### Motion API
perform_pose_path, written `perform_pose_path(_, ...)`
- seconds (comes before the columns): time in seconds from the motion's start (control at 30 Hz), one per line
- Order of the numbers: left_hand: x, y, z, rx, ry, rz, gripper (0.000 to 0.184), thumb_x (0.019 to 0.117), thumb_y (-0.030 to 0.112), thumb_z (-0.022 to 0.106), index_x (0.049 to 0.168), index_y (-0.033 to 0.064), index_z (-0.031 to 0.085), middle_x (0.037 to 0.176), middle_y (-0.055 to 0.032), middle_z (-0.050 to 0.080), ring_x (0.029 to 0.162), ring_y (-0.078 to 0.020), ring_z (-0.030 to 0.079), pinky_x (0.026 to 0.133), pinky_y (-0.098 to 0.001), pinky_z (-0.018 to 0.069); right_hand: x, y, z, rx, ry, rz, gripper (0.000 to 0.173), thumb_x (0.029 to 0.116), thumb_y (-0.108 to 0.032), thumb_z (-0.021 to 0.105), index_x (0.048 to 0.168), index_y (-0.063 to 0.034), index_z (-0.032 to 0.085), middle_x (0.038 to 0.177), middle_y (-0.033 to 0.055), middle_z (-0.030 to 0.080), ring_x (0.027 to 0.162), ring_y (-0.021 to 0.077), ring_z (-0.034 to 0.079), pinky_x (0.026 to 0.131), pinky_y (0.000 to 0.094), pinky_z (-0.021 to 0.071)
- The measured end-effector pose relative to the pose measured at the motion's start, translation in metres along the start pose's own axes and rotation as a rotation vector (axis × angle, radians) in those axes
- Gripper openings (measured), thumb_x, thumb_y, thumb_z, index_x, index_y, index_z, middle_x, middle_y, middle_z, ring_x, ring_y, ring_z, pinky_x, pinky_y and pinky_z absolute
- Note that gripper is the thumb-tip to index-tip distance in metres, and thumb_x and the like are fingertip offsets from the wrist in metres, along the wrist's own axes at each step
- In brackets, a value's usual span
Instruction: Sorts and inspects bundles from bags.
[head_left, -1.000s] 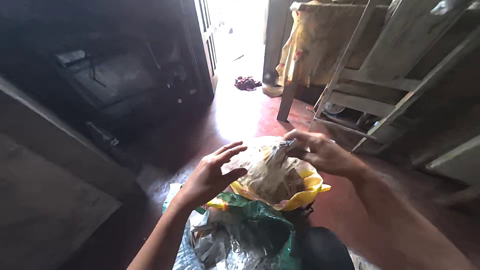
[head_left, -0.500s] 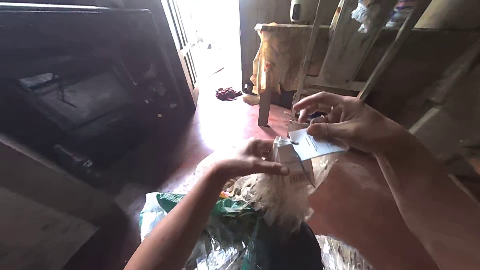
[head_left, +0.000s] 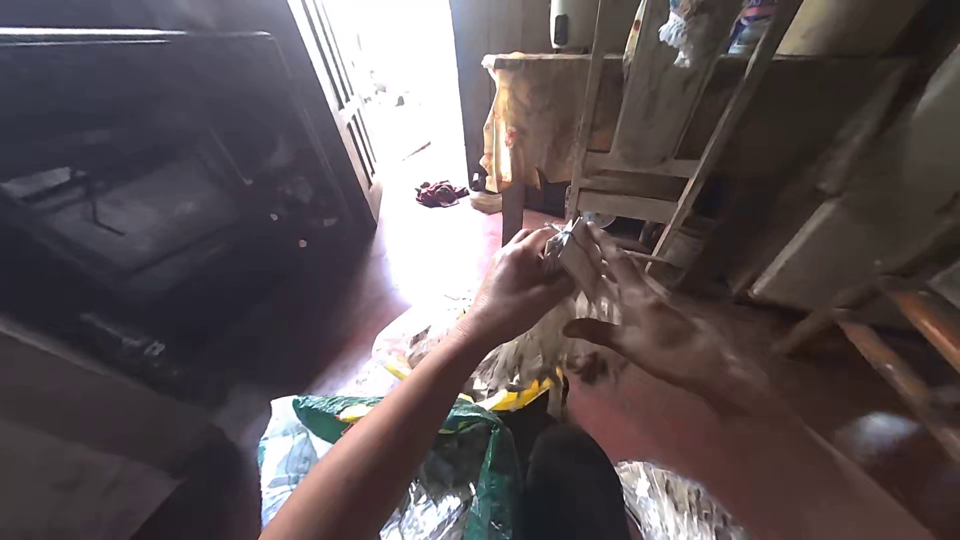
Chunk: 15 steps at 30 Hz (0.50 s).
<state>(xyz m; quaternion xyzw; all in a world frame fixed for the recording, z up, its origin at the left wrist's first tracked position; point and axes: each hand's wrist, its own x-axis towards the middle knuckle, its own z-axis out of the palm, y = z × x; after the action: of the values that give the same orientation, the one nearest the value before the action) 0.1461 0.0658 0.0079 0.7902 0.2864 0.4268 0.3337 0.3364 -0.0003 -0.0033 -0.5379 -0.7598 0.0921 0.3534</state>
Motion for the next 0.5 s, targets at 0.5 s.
perform_pose_path(0.5, 0.022, 0.002, -0.006, 0.035, -0.300, 0.043, 0.063, 0.0847, 0.012, 0.080, 0.142, 0.0054, 0.056, 0.133, -0.0080, 0.064, 0.115, -0.0144, 0.066, 0.099, -0.0336, 0.0560, 0.009, 0.024, -0.023, 0.177, -0.207, 0.106, 0.118, 0.0788, -0.044, 0.085, 0.166, -0.0329, 0.006, 0.152, 0.0063, 0.051, 0.128, 0.0151, 0.058, 0.103, 0.0402, 0.0522)
